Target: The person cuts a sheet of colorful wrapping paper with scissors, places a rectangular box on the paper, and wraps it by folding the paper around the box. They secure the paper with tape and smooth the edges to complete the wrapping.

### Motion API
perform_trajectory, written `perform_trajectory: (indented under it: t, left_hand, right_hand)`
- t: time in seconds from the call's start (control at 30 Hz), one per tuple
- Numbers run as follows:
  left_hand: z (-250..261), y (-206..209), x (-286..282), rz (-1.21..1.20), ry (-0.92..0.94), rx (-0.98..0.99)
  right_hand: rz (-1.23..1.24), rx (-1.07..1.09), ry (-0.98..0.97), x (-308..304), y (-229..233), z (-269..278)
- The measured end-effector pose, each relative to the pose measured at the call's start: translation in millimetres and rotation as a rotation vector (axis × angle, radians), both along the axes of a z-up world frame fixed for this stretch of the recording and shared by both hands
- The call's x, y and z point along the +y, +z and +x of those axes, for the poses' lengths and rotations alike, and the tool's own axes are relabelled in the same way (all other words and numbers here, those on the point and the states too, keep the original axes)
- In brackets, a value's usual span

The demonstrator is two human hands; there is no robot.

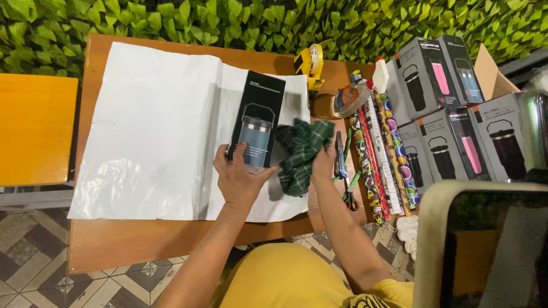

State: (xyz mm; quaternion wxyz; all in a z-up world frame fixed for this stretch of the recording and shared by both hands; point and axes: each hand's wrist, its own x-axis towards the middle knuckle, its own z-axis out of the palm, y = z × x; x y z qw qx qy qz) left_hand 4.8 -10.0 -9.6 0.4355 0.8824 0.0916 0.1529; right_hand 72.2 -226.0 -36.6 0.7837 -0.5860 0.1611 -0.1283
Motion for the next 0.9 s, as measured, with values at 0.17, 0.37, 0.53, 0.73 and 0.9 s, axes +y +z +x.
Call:
perform_trajectory:
  t: [0.17, 0.37, 0.53, 0.73, 0.9]
  left_hand:
    - [-11, -19, -11, 0.135, -0.067, -0.118]
    - [-11, -18, 1, 0.191, -0.119, -0.285]
    - [7, 9, -40, 0.134, -0.551, -0.593]
    - [32, 11, -145, -0.652, -0.693, 0.061]
    - [51, -18, -184, -1.478, -0.634, 0.555]
  right_hand:
    - [-0.07, -0.199, -0.177, -67, 24, 5]
    - [-0.361, -0.177, -0.139, -98, 28, 6]
    - [-0.099, -0.338, -0.105, -92, 37, -10]
    - [-0.19, -0.429, 0.179, -78, 65, -44]
    - [-1.051, -0.304, 0.355, -113, 61, -61]
